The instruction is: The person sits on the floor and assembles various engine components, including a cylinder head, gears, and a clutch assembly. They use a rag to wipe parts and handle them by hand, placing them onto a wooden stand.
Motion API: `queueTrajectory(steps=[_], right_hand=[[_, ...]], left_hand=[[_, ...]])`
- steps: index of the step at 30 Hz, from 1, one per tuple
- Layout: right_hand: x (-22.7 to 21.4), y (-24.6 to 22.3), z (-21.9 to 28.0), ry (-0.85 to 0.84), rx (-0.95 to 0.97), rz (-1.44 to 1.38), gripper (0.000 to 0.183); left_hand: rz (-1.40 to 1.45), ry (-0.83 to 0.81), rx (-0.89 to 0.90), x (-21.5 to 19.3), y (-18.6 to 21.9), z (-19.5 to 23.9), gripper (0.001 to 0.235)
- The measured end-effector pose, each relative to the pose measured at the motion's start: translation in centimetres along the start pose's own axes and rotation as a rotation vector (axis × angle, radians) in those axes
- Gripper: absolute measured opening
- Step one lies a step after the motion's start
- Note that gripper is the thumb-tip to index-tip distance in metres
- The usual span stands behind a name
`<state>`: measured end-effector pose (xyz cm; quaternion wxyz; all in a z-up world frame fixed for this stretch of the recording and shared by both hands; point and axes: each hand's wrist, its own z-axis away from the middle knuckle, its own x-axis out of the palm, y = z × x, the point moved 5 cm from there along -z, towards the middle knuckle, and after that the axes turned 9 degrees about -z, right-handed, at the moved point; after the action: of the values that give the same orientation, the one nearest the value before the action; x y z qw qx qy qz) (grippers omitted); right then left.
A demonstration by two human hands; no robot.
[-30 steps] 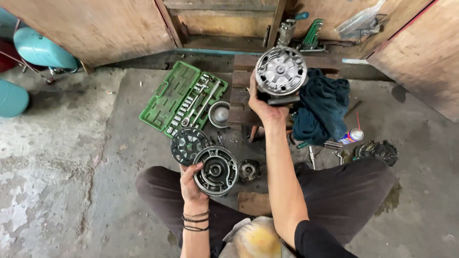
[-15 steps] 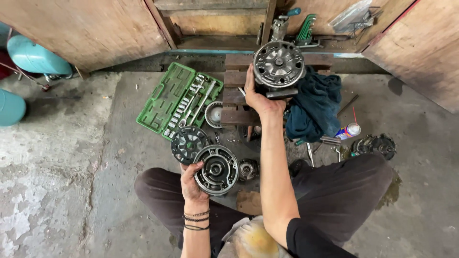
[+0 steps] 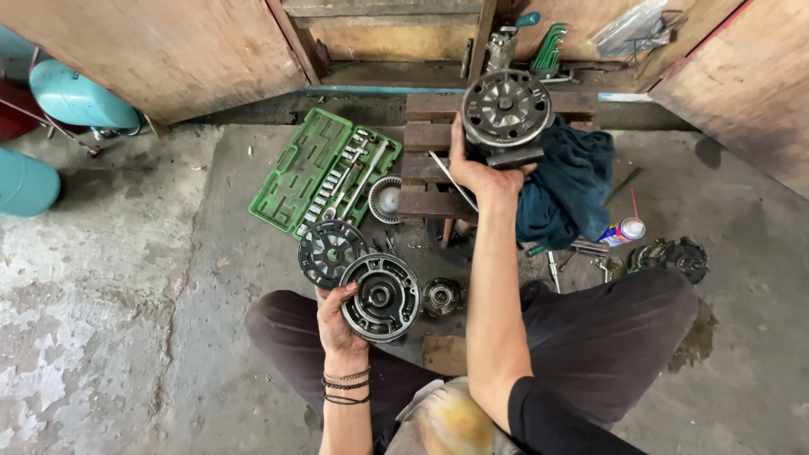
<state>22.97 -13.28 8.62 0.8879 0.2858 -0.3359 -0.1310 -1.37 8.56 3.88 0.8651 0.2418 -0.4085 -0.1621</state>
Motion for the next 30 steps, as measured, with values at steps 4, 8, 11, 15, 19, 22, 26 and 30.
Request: queueTrajectory(steps=[4,8,11,15,19,22,26,30], right_hand=[[-0.4,-0.3,-1.0,-0.036,0.018,-0.017,0.097],[-0.7,-0.8,-1.7,-0.083,0.035,-0.051,0.101],[-0.8,-1.4,-2.1,-0.113,0.042,-0.062,0.103],[-1.4,-1.6,-1.9,-0.122,0.054,-0.055,0.106],[-1.1,-1.0,-1.6,-0.072,0.093,-0.107,0.105],[-1.0,-1.0,-0.8,-0.157,0.047,-0.057,0.1],[-1.0,-2.1,1.0,-0.242,-0.036,0.11,0.077],[-3.4,-1.1,9.4,-0.044,0.149,0.134,0.088]], left_hand=[[0.022,0.007,-0.027,-0.2,0.3,0.1,0.03],[0.011,0.024,-0.015,-1.1,-0.2,-0.8,0.036],[0.014,0.007,0.009,-3.4,-1.7,-2.2,0.039],[-0.041,0.013,0.164,-1.7,-2.0,-1.6,0.063],[-0.006,0.001,-0.01,0.4,-1.2,-0.8,0.039],[-0.002,-0.01,-0.048,0.2,-1.5,-0.9,0.04],[0.047,-0.028,-0.037,1.6,-2.2,-0.2,0.04],[0.042,-0.027,0.016,0.7,-4.0,-1.5,0.052]])
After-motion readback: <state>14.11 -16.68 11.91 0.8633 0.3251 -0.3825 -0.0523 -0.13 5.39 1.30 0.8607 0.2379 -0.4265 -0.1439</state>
